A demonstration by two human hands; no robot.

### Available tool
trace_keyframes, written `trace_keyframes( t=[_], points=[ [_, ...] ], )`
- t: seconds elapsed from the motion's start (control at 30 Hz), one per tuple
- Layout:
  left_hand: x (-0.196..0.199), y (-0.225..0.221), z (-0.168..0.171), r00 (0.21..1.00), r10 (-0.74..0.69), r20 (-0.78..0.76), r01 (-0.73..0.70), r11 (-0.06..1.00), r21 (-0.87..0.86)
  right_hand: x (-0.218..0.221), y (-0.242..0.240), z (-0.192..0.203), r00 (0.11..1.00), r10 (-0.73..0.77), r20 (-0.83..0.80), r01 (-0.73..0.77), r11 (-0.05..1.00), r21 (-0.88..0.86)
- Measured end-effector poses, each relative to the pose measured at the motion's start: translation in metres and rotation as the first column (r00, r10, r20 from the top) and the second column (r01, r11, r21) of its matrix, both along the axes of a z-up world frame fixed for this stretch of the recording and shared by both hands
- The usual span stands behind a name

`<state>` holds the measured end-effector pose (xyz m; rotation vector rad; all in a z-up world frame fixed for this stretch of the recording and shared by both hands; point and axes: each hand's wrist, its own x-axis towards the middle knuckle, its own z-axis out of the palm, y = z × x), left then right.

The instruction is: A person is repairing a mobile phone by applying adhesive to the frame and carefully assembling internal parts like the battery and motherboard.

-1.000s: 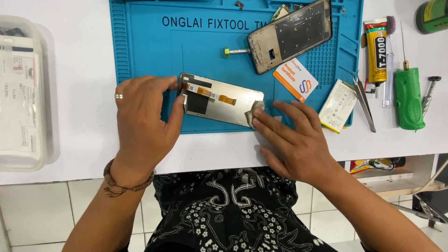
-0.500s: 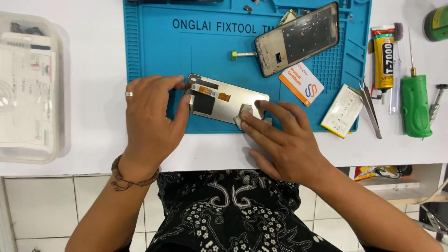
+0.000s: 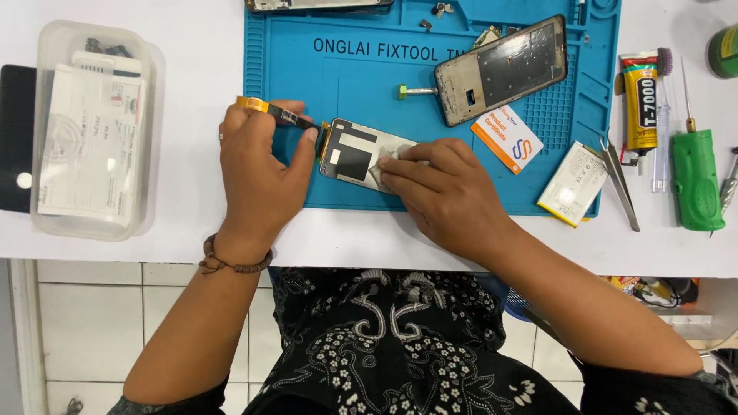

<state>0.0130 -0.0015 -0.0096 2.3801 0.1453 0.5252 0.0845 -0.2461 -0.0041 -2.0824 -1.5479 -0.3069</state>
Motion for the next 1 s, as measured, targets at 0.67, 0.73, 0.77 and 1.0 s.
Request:
trace_keyframes(
  t=[0.67,0.73,0.77,1.0],
  points=[
    [0.002,-0.001,-0.002,0.995,0.012,0.099,-0.002,0.995,-0.1,0.014,0.072,0.005,0.789,-0.104,-0.605,0.239,0.96,0.147],
    [0.0,-0.003,0.002,0.989,-0.013,0.145,0.023,0.997,-0.073,0.015,0.073,-0.004,0.652,-0.075,-0.754,0.283,0.947,0.15],
    [0.0,-0.004,0.005,0.98,-0.039,0.194,0.048,0.998,-0.045,0.018,0.073,-0.009,0.493,-0.036,-0.869,0.325,0.934,0.146],
    [-0.007,-0.018,0.003,0.943,-0.201,0.267,0.226,0.972,-0.067,0.008,0.071,0.016,0.158,0.063,-0.985,0.428,0.895,0.126]
  ],
)
